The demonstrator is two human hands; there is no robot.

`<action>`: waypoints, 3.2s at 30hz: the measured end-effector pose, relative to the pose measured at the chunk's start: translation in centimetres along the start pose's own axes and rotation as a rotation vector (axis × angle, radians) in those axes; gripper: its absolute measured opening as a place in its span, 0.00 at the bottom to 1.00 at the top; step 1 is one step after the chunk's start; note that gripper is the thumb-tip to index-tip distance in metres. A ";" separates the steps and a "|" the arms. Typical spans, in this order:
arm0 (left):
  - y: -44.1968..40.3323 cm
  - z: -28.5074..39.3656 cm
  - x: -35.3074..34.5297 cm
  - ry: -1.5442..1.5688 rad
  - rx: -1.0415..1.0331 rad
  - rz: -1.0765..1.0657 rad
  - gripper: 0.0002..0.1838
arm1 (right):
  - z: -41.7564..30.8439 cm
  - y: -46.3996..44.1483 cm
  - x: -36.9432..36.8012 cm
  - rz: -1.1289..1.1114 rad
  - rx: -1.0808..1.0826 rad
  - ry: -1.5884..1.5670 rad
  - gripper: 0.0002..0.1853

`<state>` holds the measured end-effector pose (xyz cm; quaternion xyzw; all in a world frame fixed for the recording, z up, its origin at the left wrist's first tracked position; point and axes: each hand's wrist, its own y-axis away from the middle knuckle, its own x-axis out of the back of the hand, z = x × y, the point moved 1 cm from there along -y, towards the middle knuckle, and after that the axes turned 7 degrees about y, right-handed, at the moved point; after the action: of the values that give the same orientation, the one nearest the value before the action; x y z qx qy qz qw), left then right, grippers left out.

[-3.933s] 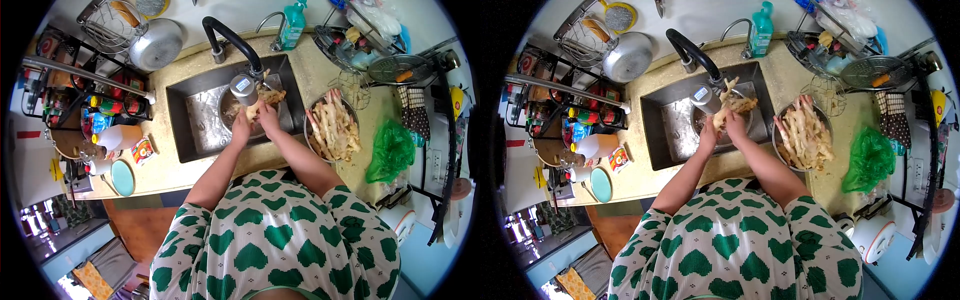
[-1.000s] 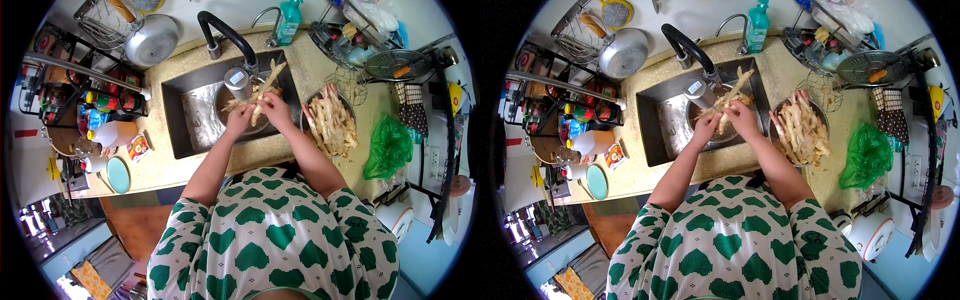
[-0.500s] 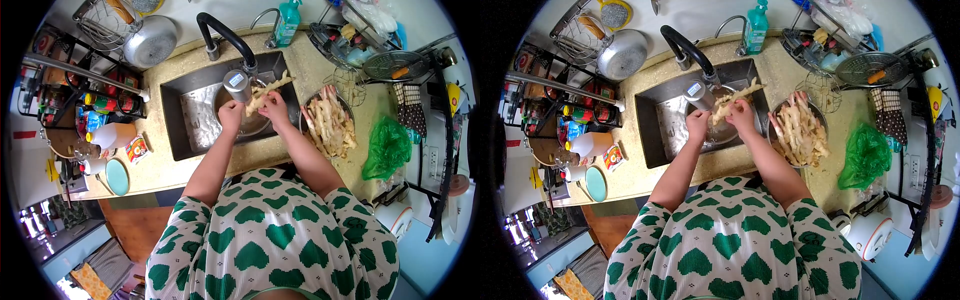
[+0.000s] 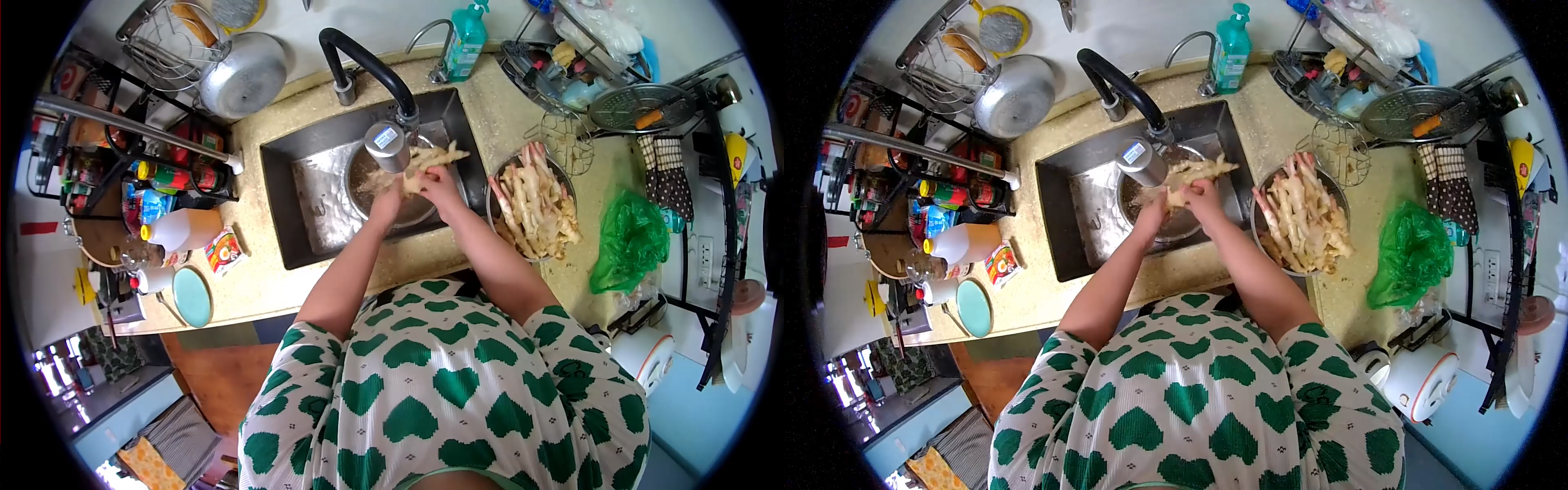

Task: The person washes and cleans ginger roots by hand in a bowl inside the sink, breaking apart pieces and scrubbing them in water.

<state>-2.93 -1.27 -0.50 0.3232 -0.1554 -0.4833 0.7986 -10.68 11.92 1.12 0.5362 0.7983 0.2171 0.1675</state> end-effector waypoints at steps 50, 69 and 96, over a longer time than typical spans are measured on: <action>-4.3 -1.0 -1.7 0.525 -0.016 -0.099 0.07 | -15.3 14.5 15.4 0.804 0.263 1.606 0.23; -3.2 -1.9 1.7 0.459 -0.101 0.024 0.10 | -0.8 -0.9 0.9 -0.153 0.462 1.388 0.24; 0.0 -4.5 -2.2 0.672 -0.094 0.203 0.27 | 2.5 2.3 -1.0 -0.199 -0.076 0.218 0.24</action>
<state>-1.45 2.30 -3.69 0.4101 0.1070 -0.2748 0.8630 -7.22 12.14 0.20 0.4208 0.8522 0.2865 0.1207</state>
